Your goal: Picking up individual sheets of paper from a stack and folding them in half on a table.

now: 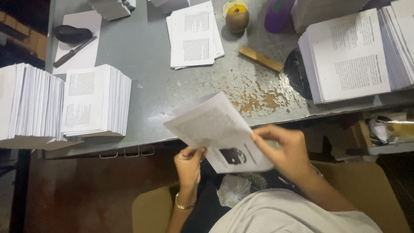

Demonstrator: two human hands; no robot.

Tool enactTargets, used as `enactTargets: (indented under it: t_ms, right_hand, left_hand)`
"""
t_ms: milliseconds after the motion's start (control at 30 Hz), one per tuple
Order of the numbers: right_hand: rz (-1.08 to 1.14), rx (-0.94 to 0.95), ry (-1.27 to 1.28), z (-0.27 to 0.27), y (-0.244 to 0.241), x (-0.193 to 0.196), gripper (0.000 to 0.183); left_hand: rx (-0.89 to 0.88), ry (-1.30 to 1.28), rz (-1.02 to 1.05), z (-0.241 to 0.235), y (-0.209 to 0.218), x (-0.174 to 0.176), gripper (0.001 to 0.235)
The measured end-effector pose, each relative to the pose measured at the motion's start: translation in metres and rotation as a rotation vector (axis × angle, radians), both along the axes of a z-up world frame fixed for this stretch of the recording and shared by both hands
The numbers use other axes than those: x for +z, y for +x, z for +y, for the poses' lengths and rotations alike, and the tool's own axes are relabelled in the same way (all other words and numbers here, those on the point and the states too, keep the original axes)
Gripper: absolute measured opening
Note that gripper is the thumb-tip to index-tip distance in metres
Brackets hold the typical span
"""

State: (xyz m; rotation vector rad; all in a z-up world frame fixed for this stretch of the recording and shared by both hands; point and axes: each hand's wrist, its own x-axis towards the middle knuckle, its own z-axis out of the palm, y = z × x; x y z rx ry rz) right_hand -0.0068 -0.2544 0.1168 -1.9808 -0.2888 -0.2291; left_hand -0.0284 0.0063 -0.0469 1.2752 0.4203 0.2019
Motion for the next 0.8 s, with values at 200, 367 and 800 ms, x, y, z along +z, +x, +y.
enactTargets:
  t_ms: [200, 367, 800]
  right_hand:
    - [0.051, 0.072, -0.063, -0.008, 0.093, -0.044, 0.008]
    - [0.357, -0.095, -0.012, -0.005, 0.170, -0.157, 0.016]
    - [0.434, -0.201, -0.056, -0.002, 0.179, -0.179, 0.020]
  left_hand:
    - [0.035, 0.330, 0.272, 0.016, 0.079, 0.013, 0.044]
    - [-0.218, 0.221, 0.212, 0.026, 0.168, -0.052, 0.055]
    - [-0.246, 0.184, 0.308, 0.020, 0.159, 0.015, 0.048]
